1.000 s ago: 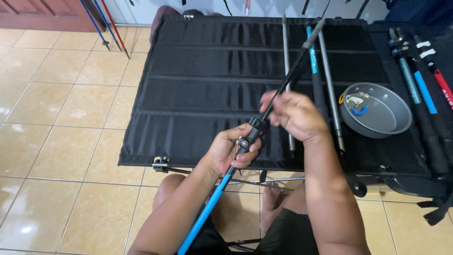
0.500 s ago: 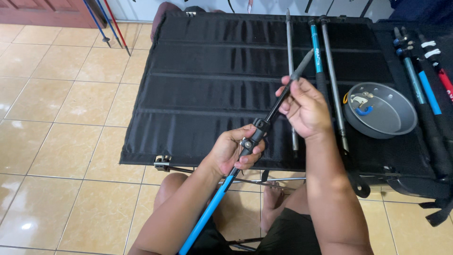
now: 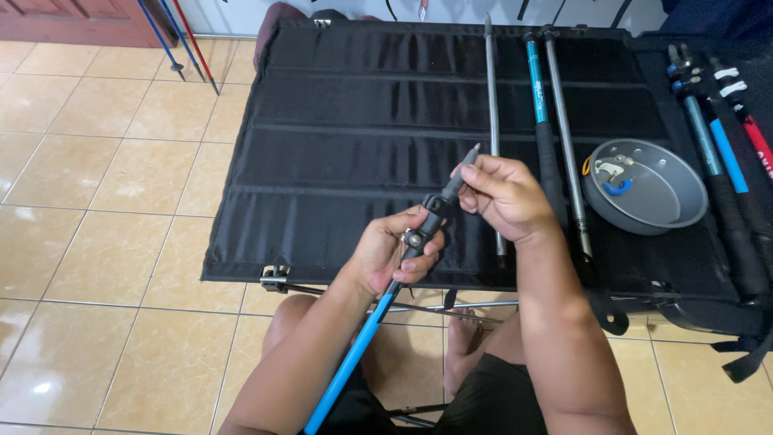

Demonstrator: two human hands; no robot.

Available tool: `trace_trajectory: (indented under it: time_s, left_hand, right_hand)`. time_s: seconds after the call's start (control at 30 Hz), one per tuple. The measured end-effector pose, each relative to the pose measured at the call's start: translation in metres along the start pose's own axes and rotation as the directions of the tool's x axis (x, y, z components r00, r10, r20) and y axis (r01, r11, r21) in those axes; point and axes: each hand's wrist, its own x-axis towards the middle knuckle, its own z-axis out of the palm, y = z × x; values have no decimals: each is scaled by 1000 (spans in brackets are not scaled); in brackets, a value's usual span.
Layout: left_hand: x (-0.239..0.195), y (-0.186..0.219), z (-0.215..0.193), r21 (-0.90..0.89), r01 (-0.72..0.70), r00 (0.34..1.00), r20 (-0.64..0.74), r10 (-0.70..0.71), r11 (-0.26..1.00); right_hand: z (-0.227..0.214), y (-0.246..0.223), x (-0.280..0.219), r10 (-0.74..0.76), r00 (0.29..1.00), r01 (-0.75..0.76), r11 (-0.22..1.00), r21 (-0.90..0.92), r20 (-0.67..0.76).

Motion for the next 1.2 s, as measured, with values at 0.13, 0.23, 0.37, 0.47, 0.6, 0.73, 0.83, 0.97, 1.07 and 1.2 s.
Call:
trace_trajectory:
  time_s: [0.13, 0.23, 0.37, 0.47, 0.6, 0.73, 0.83, 0.97, 1.07, 1.2]
  left_hand:
    - [-2, 1, 1, 14, -5, 1000, -23, 6, 1000]
    - [-1, 4, 6, 75, -1, 999, -49, 5, 997]
    - [4, 8, 10, 158, -16, 987, -153, 40, 987]
    - [11, 15, 16, 252, -36, 965, -243, 99, 967]
    - [28, 20, 14, 366, -69, 927, -320, 195, 928]
    - [35, 22, 20, 389, -72, 903, -366, 225, 918]
    - [32, 22, 21, 391, -81, 870, -421, 257, 917]
    - [32, 20, 15, 431, -88, 865, -415, 283, 898]
    - [31, 19, 15, 491, -84, 842, -430, 325, 867]
    - [28, 17, 25, 508, -110, 825, -432, 364, 854]
  right_hand:
    - [7, -3, 1, 0, 1000, 0, 1000, -23, -10]
    - [11, -7, -1, 0, 999, -1, 1000, -24, -50]
    - [2, -21, -5, -47, 989, 24, 987, -161, -140]
    - [-17, -47, -18, -130, 965, 45, 938, -345, -226]
    - [-75, -80, -33, -207, 920, -20, 823, -568, -332]
    - [-130, -121, -40, -189, 887, -233, 606, -761, -422]
    - [-156, -135, -36, -171, 875, -410, 237, -881, -453]
    - [-185, -124, -33, 50, 930, -349, -200, -916, -365]
    - [-206, -115, -31, -11, 948, -308, -300, -903, -319]
    - [-225, -115, -32, -101, 926, -375, -348, -859, -363]
